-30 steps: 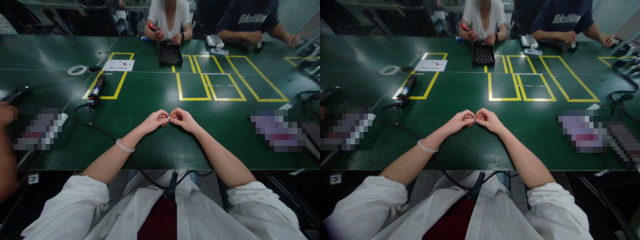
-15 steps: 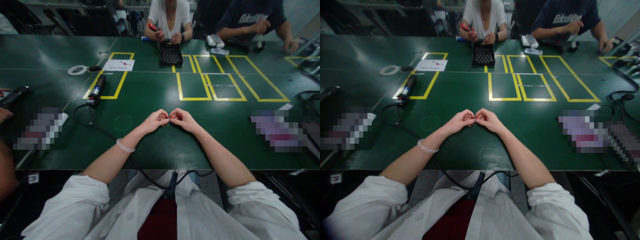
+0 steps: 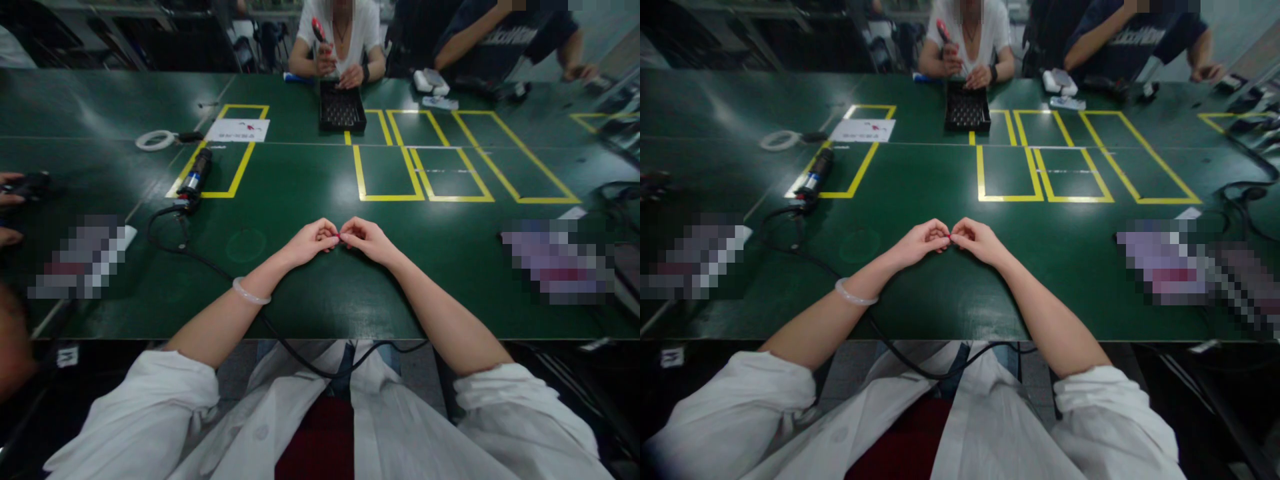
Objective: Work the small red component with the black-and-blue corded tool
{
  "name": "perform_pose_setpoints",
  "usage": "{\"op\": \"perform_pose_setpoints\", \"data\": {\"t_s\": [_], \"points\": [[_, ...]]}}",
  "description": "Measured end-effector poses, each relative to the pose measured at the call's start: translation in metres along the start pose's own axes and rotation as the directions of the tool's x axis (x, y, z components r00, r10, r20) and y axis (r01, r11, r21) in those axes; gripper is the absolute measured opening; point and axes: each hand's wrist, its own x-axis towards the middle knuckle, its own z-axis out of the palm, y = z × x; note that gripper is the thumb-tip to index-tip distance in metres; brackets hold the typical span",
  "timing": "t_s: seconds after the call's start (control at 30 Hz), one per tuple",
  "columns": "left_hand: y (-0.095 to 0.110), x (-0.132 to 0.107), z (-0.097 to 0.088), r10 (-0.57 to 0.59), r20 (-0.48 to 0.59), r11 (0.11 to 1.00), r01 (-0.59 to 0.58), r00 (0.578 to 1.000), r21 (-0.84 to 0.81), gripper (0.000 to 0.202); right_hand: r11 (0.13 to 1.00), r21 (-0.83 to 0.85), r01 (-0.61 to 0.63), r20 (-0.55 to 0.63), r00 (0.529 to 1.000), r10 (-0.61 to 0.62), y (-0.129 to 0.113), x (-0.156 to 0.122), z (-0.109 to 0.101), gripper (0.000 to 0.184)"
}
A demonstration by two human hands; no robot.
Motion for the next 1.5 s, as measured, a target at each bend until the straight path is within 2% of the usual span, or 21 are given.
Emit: {"op": "perform_pose_setpoints", "data": {"t_s": [0.37,0.7,1.5], "points": [[-0.0001,-0.0001,-0.0009,-0.022,-0.002,0.999,0.022,1.000,-0.023,0.032,0.996,-0.074,0.043,0.008,0.999,-0.042,0.0018,0.0004,-0.0009,0.026],[0.0010,-0.0002,-0.0008,-0.015,0.002,1.000,0.015,1.000,-0.007,0.027,0.999,-0.029,0.014,0.003,1.000,-0.013,-0.0004,0.0002,0.0000,0.026],[-0.0003,-0.0003,-0.0011,-0.006,0.004,1.000,0.006,1.000,0.006,0.032,0.995,-0.076,0.060,0.017,0.998,-0.058,-0.0008,0.0002,-0.0008,0.021]]}}
